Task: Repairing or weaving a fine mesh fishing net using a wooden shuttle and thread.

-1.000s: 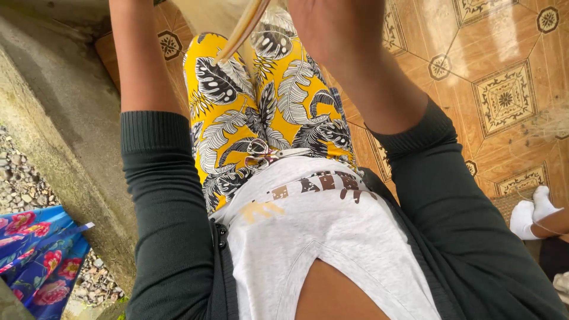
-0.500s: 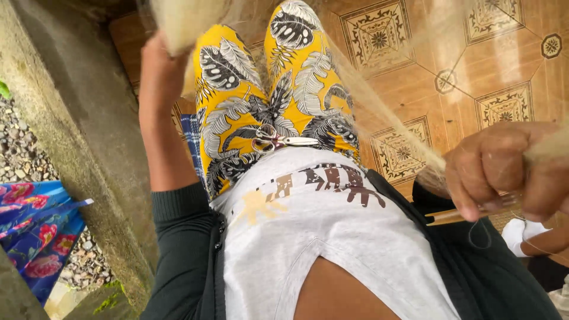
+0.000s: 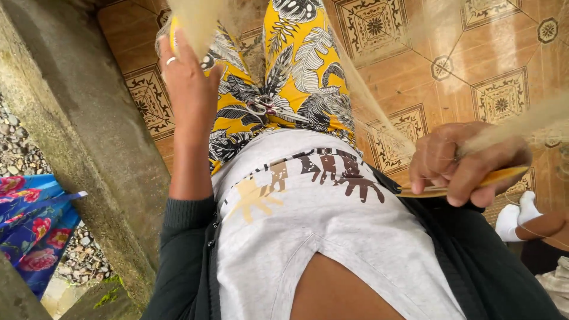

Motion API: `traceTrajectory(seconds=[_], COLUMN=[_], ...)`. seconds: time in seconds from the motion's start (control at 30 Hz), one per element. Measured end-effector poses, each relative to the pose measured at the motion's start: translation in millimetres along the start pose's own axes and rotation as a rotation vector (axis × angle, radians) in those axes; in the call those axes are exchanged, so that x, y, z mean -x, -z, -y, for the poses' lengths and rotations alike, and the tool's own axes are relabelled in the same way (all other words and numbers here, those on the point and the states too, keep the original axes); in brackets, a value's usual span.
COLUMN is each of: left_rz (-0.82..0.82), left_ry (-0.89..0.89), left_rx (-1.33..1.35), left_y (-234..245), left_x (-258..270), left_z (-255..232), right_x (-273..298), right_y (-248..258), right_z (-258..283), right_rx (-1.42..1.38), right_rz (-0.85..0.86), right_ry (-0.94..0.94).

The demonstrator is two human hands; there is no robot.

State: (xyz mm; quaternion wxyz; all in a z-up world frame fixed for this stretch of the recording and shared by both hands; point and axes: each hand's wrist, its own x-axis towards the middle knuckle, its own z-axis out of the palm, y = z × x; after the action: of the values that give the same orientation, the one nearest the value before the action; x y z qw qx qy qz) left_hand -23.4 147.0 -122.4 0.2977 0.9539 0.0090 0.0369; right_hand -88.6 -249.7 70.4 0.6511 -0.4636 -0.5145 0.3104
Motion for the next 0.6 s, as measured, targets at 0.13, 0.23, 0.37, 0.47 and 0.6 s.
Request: traceTrajectory(seconds=[0.13, 0.23, 0.37, 0.47, 0.6], left_rz=[-0.002, 0.008, 0.321, 0.239, 0.418], left_ry=[-0.092, -0.356, -0.504, -0.669, -0.496], left_rx=[-0.43, -0.226, -0.433, -0.086, -0.105], left_y=[68, 59, -47, -79, -26], left_x=[47, 45, 3, 6, 32], left_z=[-50, -70, -29, -7, -34], right_x=[6, 6, 20, 36, 33], right_y=[-20, -18, -22, -3, 0], right_z=[10, 18, 3, -18, -33], right_rx=[0.09, 0.081, 0.146, 0.107, 0.29], right_rz=[-0.28, -0.261, -0.319, -0.267, -0.58], right_ry=[-0.013, -0.057, 0.089, 0.148, 0.128])
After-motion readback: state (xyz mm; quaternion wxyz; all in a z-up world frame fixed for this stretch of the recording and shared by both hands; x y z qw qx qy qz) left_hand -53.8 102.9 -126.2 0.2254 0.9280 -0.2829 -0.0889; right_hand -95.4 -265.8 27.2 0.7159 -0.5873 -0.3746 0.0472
